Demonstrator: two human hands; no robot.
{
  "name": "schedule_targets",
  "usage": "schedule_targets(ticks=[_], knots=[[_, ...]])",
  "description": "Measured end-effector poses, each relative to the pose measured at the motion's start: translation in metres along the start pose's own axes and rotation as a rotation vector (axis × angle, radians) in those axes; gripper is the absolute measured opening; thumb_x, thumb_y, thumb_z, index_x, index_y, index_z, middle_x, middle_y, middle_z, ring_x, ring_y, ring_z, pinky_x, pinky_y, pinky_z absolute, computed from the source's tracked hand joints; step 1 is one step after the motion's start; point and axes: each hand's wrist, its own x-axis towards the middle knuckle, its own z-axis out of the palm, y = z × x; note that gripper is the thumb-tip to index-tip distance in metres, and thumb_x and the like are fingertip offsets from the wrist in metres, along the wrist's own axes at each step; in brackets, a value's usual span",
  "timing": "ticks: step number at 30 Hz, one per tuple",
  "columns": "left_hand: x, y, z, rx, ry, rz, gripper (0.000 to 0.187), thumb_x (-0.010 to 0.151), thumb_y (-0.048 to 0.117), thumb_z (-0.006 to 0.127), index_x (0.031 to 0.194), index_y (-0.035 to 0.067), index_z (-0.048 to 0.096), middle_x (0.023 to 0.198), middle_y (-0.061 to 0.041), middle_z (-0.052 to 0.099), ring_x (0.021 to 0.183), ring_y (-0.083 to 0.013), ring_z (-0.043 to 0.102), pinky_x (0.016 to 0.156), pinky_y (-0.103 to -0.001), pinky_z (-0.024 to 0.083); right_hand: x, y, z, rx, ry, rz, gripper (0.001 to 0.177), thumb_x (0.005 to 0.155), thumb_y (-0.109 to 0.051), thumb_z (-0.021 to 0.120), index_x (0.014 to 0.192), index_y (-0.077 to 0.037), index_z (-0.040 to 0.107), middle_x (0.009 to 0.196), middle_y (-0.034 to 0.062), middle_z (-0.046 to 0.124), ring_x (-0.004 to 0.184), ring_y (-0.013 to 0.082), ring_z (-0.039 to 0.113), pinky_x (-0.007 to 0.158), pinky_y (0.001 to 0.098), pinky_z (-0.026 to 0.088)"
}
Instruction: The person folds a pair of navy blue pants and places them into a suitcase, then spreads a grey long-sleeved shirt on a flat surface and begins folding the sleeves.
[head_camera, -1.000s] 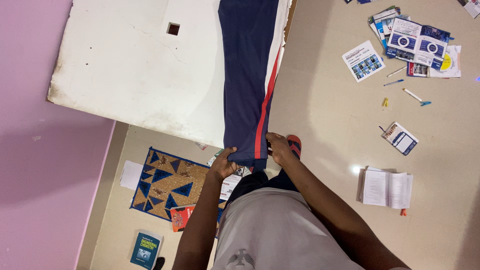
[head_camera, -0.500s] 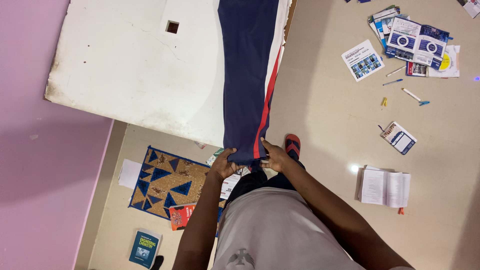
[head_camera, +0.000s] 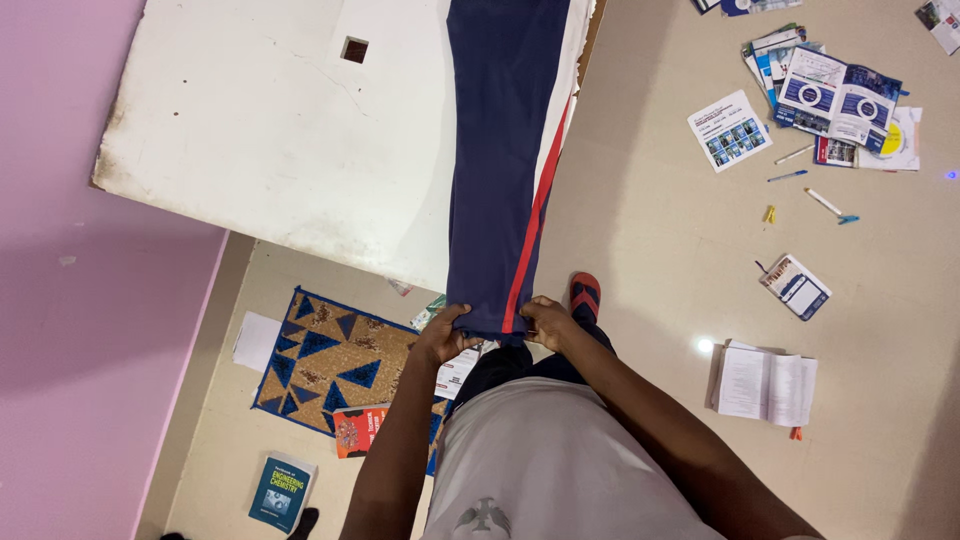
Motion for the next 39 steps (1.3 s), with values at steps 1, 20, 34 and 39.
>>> schedule_targets(ticks=[1, 20, 34, 39], knots=[[-0.001, -0.002, -0.004, -0.005, 0.002, 0.003, 0.057, 0.086, 0.019, 0.072, 0.133, -0.006, 0.052, 0.118, -0.023, 0.069, 0.1, -0.0306, 0.075, 0.081, -0.046, 0.061, 0.0, 0.0, 0.001, -0.01, -0.003, -0.012, 0.038, 0.091, -0.008, 0.06, 0.128, -0.003, 0.055, 0.118, 0.0151, 0.067, 0.105, 0.0274, 0.069, 0.094, 0.0471, 0.058], [0.021, 0.065, 0.06, 0.605, 0.354, 0.346, 0.051, 0.09, 0.059, 0.067, 0.085, 0.009, 0.064, 0.072, -0.004, 0.061, 0.069, -0.0165, 0.062, 0.068, -0.034, 0.054, -0.005, -0.095, -0.009, -0.041, -0.022, -0.216, 0.025, 0.109, -0.021, 0.049, 0.127, -0.008, 0.06, 0.107, 0.0077, 0.065, 0.097, 0.0213, 0.065, 0.084, 0.0394, 0.056], [0.153, 0.103, 0.058, 1.405, 0.77, 0.743, 0.062, 0.083, 0.039, 0.079, 0.129, 0.0, 0.063, 0.128, -0.025, 0.06, 0.111, -0.0409, 0.061, 0.087, -0.053, 0.05, 0.096, -0.181, -0.063, -0.46, 0.129, -0.091, 0.055, 0.101, -0.045, 0.049, 0.149, -0.019, 0.049, 0.131, 0.0064, 0.063, 0.114, 0.0243, 0.066, 0.096, 0.0427, 0.054], [0.164, 0.084, 0.054, 1.518, 0.838, 0.526, 0.07, 0.079, 0.039, 0.083, 0.136, 0.005, 0.061, 0.134, -0.025, 0.052, 0.118, -0.0446, 0.054, 0.092, -0.057, 0.046, 0.115, -0.17, -0.062, -0.692, 0.076, -0.06, 0.061, 0.099, -0.041, 0.062, 0.152, -0.018, 0.044, 0.134, 0.0038, 0.06, 0.108, 0.0181, 0.065, 0.088, 0.0346, 0.053]])
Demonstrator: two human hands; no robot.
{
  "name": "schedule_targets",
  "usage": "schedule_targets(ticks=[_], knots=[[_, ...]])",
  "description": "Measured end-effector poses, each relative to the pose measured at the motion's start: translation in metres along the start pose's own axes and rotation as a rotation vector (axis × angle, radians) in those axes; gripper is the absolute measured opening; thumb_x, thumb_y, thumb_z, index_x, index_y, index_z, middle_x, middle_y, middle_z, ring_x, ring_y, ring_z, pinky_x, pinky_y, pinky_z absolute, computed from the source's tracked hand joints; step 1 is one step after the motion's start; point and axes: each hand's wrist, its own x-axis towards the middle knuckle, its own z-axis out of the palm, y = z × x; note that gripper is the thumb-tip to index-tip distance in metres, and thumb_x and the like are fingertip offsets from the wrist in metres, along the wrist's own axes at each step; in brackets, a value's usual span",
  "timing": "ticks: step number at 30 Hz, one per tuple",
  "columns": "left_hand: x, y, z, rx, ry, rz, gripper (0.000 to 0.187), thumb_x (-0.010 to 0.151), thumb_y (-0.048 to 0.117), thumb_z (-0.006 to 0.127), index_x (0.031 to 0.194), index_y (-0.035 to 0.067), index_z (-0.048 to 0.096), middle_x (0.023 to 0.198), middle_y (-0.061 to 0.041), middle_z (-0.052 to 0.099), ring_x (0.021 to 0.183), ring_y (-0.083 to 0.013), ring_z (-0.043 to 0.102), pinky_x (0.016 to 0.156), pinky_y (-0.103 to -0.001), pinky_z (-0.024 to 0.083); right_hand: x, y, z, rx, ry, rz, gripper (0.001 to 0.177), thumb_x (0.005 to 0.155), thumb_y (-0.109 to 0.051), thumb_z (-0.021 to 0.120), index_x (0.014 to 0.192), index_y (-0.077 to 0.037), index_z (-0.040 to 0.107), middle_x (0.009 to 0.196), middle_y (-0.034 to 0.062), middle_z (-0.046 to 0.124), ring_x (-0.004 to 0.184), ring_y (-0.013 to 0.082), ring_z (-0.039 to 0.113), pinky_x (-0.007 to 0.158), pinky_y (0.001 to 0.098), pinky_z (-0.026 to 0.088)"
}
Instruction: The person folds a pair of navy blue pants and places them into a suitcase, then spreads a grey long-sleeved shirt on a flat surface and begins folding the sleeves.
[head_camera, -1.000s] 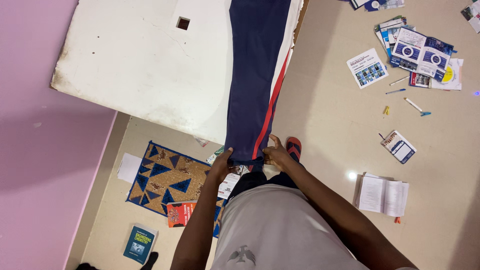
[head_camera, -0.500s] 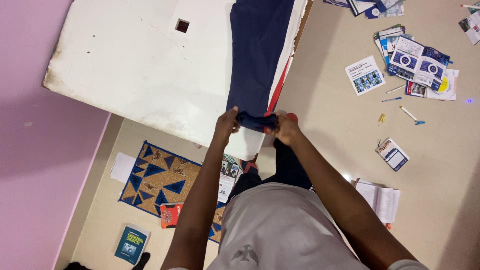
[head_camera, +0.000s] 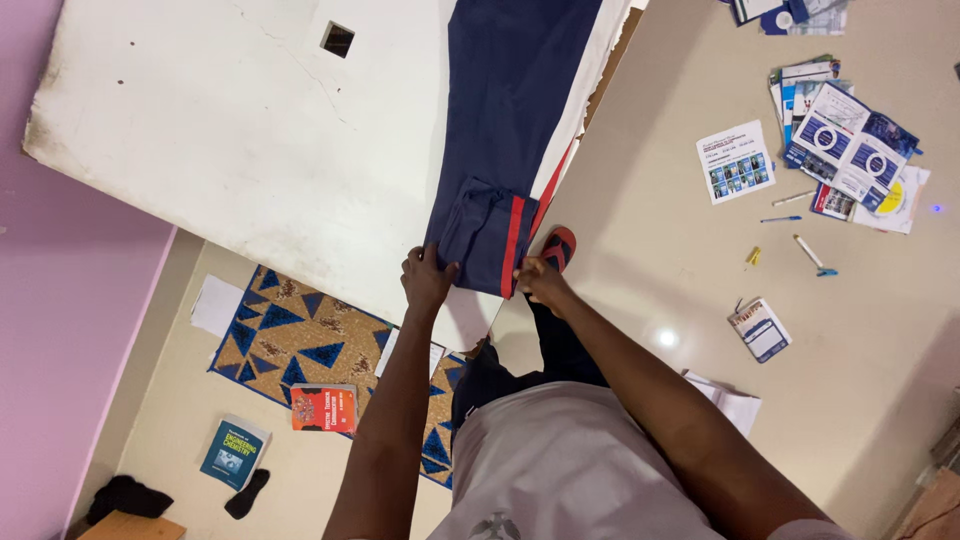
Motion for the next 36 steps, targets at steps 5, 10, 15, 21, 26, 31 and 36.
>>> schedule_targets(ticks=[5, 10, 15, 21, 26, 31, 36], knots=[[0.016, -0.017, 0.021, -0.028, -0.091, -0.167, 0.06, 0.09, 0.048, 0.077, 0.125, 0.001, 0.068, 0.135, -0.024, 0.054, 0.114, -0.0388, 0.062, 0.09, -0.046, 0.055, 0.009, -0.024, 0.013, 0.172, 0.103, 0.081, 0.07, 0.088, -0.021, 0.082, 0.137, -0.004, 0.036, 0.117, 0.0103, 0.057, 0.088, 0.0158, 0.062, 0.065, 0.0321, 0.051], [0.019, -0.016, 0.02, -0.327, -0.061, -0.315, 0.056, 0.099, 0.045, 0.075, 0.087, -0.009, 0.067, 0.077, -0.023, 0.067, 0.067, -0.0311, 0.063, 0.066, -0.043, 0.05, 0.023, -0.031, -0.006, 0.173, 0.016, 0.119, 0.046, 0.084, -0.022, 0.085, 0.108, -0.006, 0.05, 0.104, 0.0124, 0.06, 0.071, 0.0142, 0.062, 0.062, 0.0331, 0.045], [0.005, -0.003, 0.022, -0.826, 0.175, -0.582, 0.033, 0.087, 0.024, 0.081, 0.087, -0.001, 0.06, 0.071, -0.008, 0.06, 0.057, -0.0168, 0.057, 0.052, -0.034, 0.047, 0.025, -0.047, -0.028, 0.126, -0.181, 0.251, 0.031, 0.083, -0.024, 0.084, 0.094, -0.01, 0.059, 0.097, 0.0068, 0.058, 0.074, 0.0137, 0.063, 0.072, 0.0324, 0.051], [0.011, 0.048, -0.011, -1.395, 0.272, -0.734, 0.031, 0.081, 0.005, 0.073, 0.105, 0.009, 0.054, 0.078, -0.006, 0.061, 0.057, -0.0122, 0.056, 0.048, -0.029, 0.044, -0.004, -0.09, -0.057, 0.271, -0.315, 0.32, 0.022, 0.092, -0.022, 0.069, 0.109, -0.01, 0.062, 0.098, 0.0073, 0.069, 0.091, 0.021, 0.07, 0.084, 0.0406, 0.059], [0.032, 0.118, -0.069, -1.297, 0.284, -0.494, 0.028, 0.086, 0.008, 0.067, 0.113, 0.008, 0.06, 0.085, -0.002, 0.064, 0.064, -0.0081, 0.056, 0.053, -0.024, 0.044, -0.021, -0.122, -0.092, 0.434, -0.214, 0.148, 0.052, 0.095, -0.013, 0.065, 0.141, -0.017, 0.04, 0.099, 0.0101, 0.07, 0.081, 0.0204, 0.069, 0.079, 0.0396, 0.056], [0.074, 0.189, -0.103, -1.084, 0.224, -0.284, 0.017, 0.093, 0.016, 0.069, 0.106, 0.005, 0.07, 0.086, -0.002, 0.067, 0.069, -0.0084, 0.056, 0.059, -0.025, 0.045, 0.009, -0.123, -0.128, 0.423, -0.346, -0.075, 0.059, 0.097, -0.016, 0.062, 0.152, -0.014, 0.042, 0.091, 0.008, 0.065, 0.068, 0.0132, 0.059, 0.069, 0.0343, 0.055], [0.131, 0.216, -0.115, -1.179, 0.025, -0.14, 0.024, 0.091, 0.01, 0.055, 0.109, 0.004, 0.071, 0.089, -0.001, 0.065, 0.076, -0.0101, 0.059, 0.071, -0.027, 0.054, 0.013, -0.149, -0.159, 0.242, -0.381, -0.237, 0.065, 0.082, 0.0, 0.069, 0.143, -0.01, 0.049, 0.099, 0.0065, 0.07, 0.083, 0.0116, 0.071, 0.077, 0.0319, 0.061]])
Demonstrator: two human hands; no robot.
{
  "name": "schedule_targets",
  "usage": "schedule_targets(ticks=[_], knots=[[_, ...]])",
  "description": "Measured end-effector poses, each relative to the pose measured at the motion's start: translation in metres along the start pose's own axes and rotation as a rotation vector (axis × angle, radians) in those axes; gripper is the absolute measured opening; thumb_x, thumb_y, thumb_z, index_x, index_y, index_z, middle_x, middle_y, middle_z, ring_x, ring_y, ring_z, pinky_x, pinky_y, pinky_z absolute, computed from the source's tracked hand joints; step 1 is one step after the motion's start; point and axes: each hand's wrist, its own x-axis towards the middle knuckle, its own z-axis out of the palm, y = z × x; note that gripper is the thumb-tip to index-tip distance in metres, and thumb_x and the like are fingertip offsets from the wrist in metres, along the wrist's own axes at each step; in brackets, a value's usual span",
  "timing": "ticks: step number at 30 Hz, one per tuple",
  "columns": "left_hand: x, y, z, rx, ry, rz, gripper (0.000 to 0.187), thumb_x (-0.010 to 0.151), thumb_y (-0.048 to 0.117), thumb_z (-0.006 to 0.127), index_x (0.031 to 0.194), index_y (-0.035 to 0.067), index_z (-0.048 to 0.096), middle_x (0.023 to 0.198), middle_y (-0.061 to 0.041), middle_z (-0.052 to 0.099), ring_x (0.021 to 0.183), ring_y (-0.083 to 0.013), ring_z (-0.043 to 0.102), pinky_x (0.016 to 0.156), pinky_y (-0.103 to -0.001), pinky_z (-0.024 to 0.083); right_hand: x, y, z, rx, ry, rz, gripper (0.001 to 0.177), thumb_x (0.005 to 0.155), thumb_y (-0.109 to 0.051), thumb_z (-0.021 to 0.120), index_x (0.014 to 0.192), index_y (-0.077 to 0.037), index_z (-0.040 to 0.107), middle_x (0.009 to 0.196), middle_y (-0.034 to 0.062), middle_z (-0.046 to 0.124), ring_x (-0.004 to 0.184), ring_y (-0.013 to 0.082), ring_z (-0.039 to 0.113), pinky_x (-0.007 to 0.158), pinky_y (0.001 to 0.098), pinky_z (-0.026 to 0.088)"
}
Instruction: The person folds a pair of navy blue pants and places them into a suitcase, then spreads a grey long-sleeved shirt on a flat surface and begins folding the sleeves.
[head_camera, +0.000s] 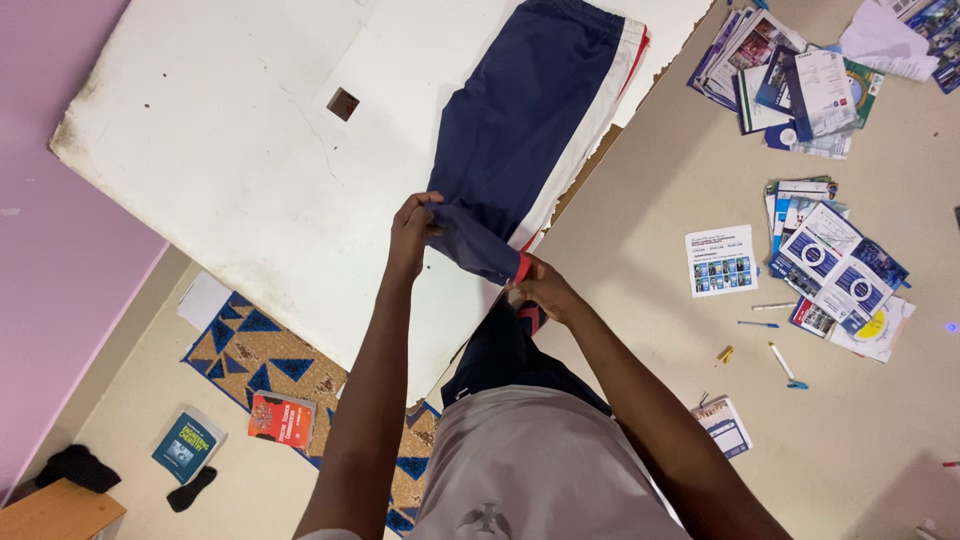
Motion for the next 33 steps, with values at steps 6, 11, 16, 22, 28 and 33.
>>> schedule_targets(ticks=[6, 11, 16, 22, 28, 33], knots=[[0.064, 0.01, 0.021, 0.342, -0.18, 0.103, 0.032, 0.09, 0.006, 0.06, 0.122, 0.007, 0.063, 0.099, -0.006, 0.071, 0.084, -0.0157, 0.069, 0.078, -0.032, 0.055, 0.023, -0.042, -0.016, -0.219, 0.306, -0.042, 0.037, 0.09, -0.028, 0.078, 0.119, -0.007, 0.071, 0.089, 0.0012, 0.066, 0.077, 0.0105, 0.058, 0.072, 0.0293, 0.053], [0.119, 0.003, 0.032, 0.741, -0.082, 0.275, 0.038, 0.091, 0.021, 0.078, 0.123, 0.005, 0.066, 0.101, -0.015, 0.075, 0.092, -0.0268, 0.073, 0.082, -0.039, 0.057, 0.071, -0.061, -0.046, -0.274, 0.425, 0.022, 0.043, 0.097, -0.047, 0.071, 0.1, -0.004, 0.066, 0.083, -0.002, 0.059, 0.077, 0.0099, 0.055, 0.075, 0.028, 0.05], [0.165, -0.014, 0.062, 0.926, 0.007, 0.188, 0.063, 0.09, 0.03, 0.077, 0.144, 0.011, 0.05, 0.135, -0.018, 0.059, 0.113, -0.0338, 0.065, 0.089, -0.044, 0.054, 0.112, -0.072, -0.067, -0.247, 0.629, -0.01, 0.037, 0.092, -0.039, 0.073, 0.111, -0.009, 0.062, 0.09, -0.0005, 0.062, 0.084, 0.0135, 0.059, 0.08, 0.0325, 0.051], [0.137, -0.055, 0.064, 1.052, 0.134, 0.491, 0.066, 0.098, 0.038, 0.07, 0.147, 0.001, 0.046, 0.143, -0.023, 0.051, 0.133, -0.0418, 0.048, 0.107, -0.057, 0.035, 0.107, -0.09, -0.038, -0.696, 0.852, -0.335, 0.046, 0.091, -0.024, 0.077, 0.127, -0.005, 0.055, 0.116, 0.0159, 0.054, 0.101, 0.0292, 0.06, 0.09, 0.04, 0.052], [0.104, -0.083, 0.003, 1.034, 0.147, -0.057, 0.056, 0.097, 0.053, 0.062, 0.118, 0.001, 0.066, 0.101, -0.015, 0.066, 0.105, -0.0315, 0.056, 0.102, -0.053, 0.033, 0.071, -0.082, 0.02, -0.94, 0.578, -0.398, 0.047, 0.087, -0.022, 0.08, 0.125, -0.008, 0.056, 0.129, 0.0138, 0.053, 0.117, 0.0329, 0.056, 0.1, 0.0451, 0.05], [0.105, -0.09, -0.012, 1.08, 0.09, -0.066, 0.056, 0.102, 0.056, 0.056, 0.083, 0.004, 0.067, 0.076, -0.01, 0.062, 0.094, -0.0287, 0.055, 0.101, -0.049, 0.035, 0.06, -0.07, 0.039, -1.376, 0.295, -0.537, 0.066, 0.075, -0.032, 0.083, 0.133, -0.014, 0.058, 0.148, 0.0201, 0.044, 0.132, 0.041, 0.045, 0.102, 0.0536, 0.041]])
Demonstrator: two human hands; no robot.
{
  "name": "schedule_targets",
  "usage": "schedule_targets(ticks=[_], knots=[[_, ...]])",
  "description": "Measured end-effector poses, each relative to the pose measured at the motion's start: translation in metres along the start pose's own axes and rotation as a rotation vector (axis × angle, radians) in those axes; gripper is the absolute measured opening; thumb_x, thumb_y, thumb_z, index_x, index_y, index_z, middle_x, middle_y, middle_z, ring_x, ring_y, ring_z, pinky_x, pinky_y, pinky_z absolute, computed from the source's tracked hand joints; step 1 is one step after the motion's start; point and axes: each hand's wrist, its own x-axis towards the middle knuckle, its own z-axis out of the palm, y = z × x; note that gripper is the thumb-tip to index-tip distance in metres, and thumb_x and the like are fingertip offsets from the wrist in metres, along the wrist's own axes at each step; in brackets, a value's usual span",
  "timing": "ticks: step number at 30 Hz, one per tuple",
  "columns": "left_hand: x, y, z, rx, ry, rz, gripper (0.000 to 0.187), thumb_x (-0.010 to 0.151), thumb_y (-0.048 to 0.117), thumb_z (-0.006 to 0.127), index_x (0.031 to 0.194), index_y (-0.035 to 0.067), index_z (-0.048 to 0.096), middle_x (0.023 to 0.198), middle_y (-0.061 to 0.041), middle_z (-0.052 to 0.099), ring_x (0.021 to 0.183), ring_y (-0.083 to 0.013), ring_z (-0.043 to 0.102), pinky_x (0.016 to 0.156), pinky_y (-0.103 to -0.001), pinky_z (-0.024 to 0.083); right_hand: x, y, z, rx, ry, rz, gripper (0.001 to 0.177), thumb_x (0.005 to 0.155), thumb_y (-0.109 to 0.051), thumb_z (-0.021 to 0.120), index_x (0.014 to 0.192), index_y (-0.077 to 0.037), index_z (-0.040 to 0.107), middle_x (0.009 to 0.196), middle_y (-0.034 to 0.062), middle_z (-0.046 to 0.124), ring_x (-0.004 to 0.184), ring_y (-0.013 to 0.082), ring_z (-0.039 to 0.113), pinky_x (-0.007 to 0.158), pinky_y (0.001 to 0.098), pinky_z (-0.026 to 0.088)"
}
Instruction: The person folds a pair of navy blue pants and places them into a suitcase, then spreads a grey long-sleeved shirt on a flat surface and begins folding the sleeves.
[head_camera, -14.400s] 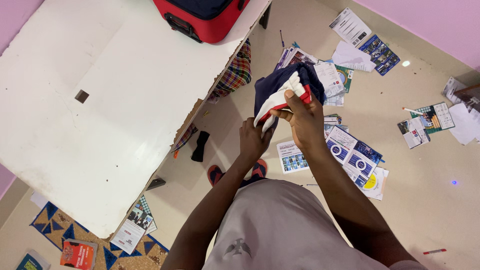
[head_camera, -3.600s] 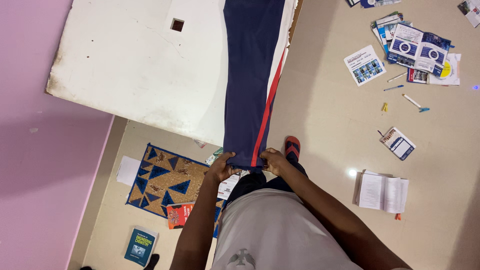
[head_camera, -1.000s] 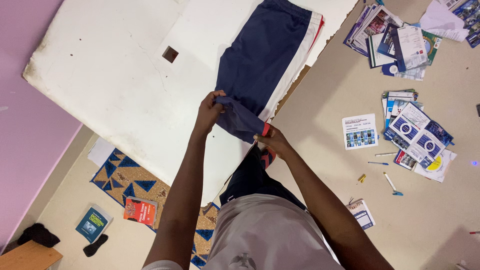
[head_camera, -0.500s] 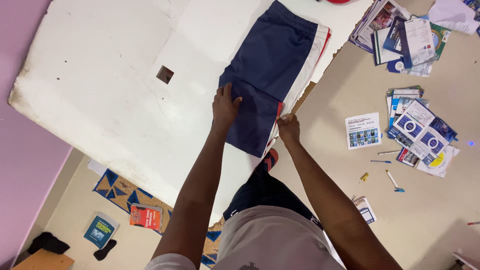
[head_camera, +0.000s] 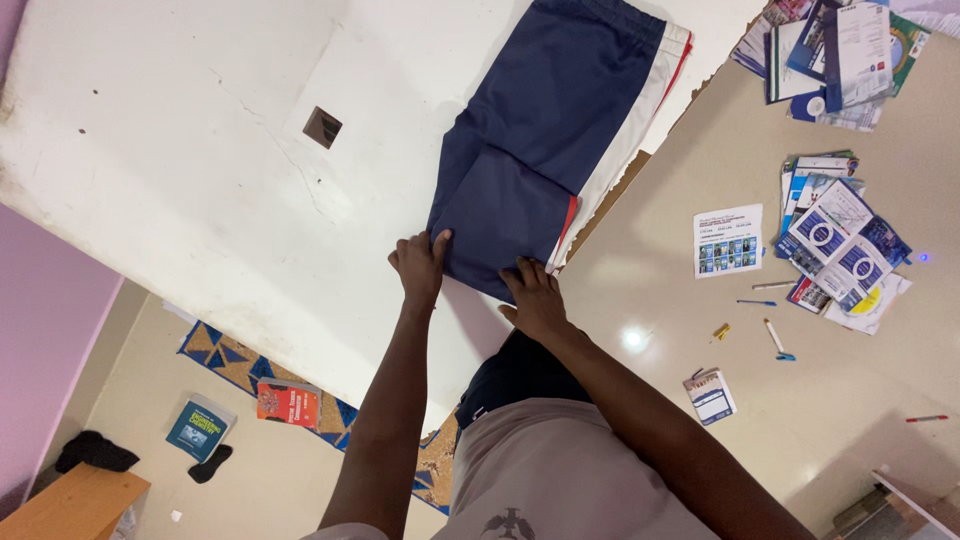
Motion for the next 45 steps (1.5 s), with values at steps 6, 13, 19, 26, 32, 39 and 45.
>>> schedule_targets(ticks=[6, 13, 19, 26, 32, 39, 45], knots=[[0.006, 0.006, 0.002, 0.088, 0.035, -0.086, 0.037, 0.103, 0.042, 0.057, 0.095, 0.006, 0.064, 0.097, -0.014, 0.063, 0.102, -0.0316, 0.053, 0.1, -0.05, 0.035, 0.022, 0.018, -0.018, -0.097, -0.58, 0.328, 0.066, 0.09, -0.043, 0.074, 0.144, -0.012, 0.051, 0.156, 0.0109, 0.04, 0.147, 0.0281, 0.038, 0.112, 0.0554, 0.037], [0.019, 0.078, 0.044, -0.008, 0.203, 0.581, 0.05, 0.1, 0.013, 0.056, 0.149, 0.009, 0.05, 0.165, -0.018, 0.038, 0.158, -0.0394, 0.027, 0.128, -0.057, 0.026, 0.089, 0.053, -0.033, -0.158, -0.102, 0.042, 0.062, 0.089, -0.033, 0.071, 0.144, -0.01, 0.053, 0.16, 0.0161, 0.036, 0.148, 0.0341, 0.036, 0.114, 0.0555, 0.035], [0.04, 0.112, 0.016, 0.184, -0.231, 0.275, 0.083, 0.087, 0.035, 0.071, 0.158, 0.021, 0.031, 0.17, -0.007, 0.015, 0.156, -0.0418, 0.001, 0.117, -0.074, 0.008, 0.079, 0.119, -0.06, -0.544, -0.376, 0.18, 0.078, 0.09, -0.026, 0.066, 0.161, -0.033, 0.033, 0.17, 0.0063, 0.016, 0.155, 0.0341, 0.016, 0.113, 0.0654, 0.023], [0.055, 0.138, 0.082, 0.186, -0.132, 0.131, 0.109, 0.082, 0.053, 0.079, 0.162, 0.007, 0.021, 0.172, -0.022, 0.003, 0.155, -0.0543, -0.005, 0.12, -0.075, 0.005, 0.102, 0.124, -0.067, -0.338, -0.562, 0.376, 0.068, 0.098, -0.048, 0.056, 0.158, -0.038, 0.027, 0.169, 0.0112, 0.008, 0.156, 0.0343, 0.011, 0.119, 0.0672, 0.015], [0.055, 0.177, 0.093, 0.033, -0.221, -0.103, 0.125, 0.076, 0.059, 0.081, 0.166, 0.015, 0.006, 0.166, -0.034, -0.013, 0.149, -0.0597, -0.018, 0.11, -0.081, 0.003, 0.125, 0.165, -0.089, -0.266, -0.513, 0.306, 0.044, 0.1, -0.043, 0.05, 0.143, -0.038, 0.062, 0.154, 0.004, 0.052, 0.144, 0.0259, 0.053, 0.124, 0.0592, 0.034], [0.055, 0.21, 0.08, 0.171, -0.294, -0.256, 0.131, 0.073, 0.065, 0.082, 0.166, 0.02, 0.001, 0.167, -0.031, -0.019, 0.149, -0.0561, -0.023, 0.113, -0.081, 0.002, 0.205, 0.173, -0.142, -0.129, -0.154, -0.165, 0.082, 0.085, -0.044, 0.074, 0.156, -0.019, 0.041, 0.161, 0.018, 0.031, 0.148, 0.0395, 0.031, 0.114, 0.0575, 0.033], [0.061, 0.218, 0.082, 0.211, -0.31, -0.347, 0.138, 0.066, 0.066, 0.086, 0.166, 0.029, -0.001, 0.17, -0.023, -0.019, 0.153, -0.0506, -0.022, 0.115, -0.08, 0.005, 0.276, 0.231, -0.146, -0.492, -0.391, -0.402, 0.077, 0.086, -0.046, 0.074, 0.15, -0.027, 0.036, 0.171, 0.0162, 0.015, 0.152, 0.0346, 0.014, 0.117, 0.0579, 0.016]])
